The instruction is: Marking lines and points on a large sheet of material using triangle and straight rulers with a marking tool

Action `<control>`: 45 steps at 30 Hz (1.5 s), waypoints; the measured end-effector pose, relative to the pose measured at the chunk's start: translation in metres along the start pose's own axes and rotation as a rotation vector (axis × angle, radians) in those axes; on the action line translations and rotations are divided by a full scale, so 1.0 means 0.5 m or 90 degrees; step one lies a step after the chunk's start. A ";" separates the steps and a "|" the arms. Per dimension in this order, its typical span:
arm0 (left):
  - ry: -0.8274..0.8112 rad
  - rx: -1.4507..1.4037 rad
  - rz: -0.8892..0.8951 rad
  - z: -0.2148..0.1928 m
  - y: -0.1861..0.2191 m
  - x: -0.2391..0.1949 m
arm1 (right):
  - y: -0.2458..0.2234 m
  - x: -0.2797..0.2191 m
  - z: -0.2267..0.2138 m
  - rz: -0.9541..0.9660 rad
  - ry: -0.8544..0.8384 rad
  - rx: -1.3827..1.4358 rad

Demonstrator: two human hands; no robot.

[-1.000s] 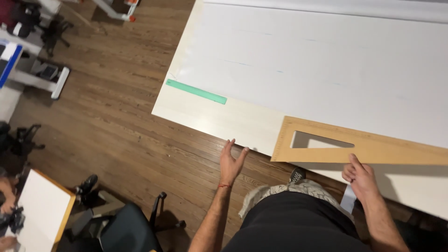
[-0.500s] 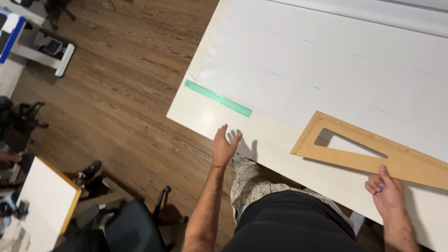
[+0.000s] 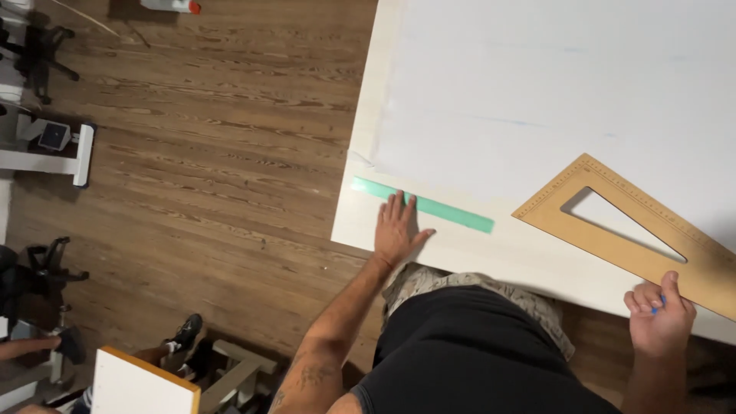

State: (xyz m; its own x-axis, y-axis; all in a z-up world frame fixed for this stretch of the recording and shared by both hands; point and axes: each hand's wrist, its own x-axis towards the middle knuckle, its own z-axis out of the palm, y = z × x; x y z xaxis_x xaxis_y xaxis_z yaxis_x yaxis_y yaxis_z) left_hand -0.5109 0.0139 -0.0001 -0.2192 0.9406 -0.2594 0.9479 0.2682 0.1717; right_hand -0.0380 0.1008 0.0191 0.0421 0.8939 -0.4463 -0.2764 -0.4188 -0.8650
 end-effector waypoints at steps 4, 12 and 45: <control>-0.063 -0.065 0.011 0.003 -0.009 -0.082 | 0.136 0.014 -0.063 0.086 -0.015 0.123; 0.173 -0.172 0.051 0.032 -0.045 -0.119 | 0.071 0.024 0.250 0.113 -0.141 0.025; 0.223 -0.177 0.152 0.085 -0.193 0.110 | 0.235 0.153 0.571 0.295 -0.077 -0.483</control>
State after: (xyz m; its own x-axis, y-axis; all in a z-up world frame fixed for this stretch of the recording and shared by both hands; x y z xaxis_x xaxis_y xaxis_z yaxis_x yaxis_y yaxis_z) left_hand -0.6048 0.0308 -0.0712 -0.1136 0.9831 0.1436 0.8939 0.0380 0.4467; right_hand -0.3413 0.1656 -0.0513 -0.0292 0.6016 -0.7983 0.4707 -0.6963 -0.5419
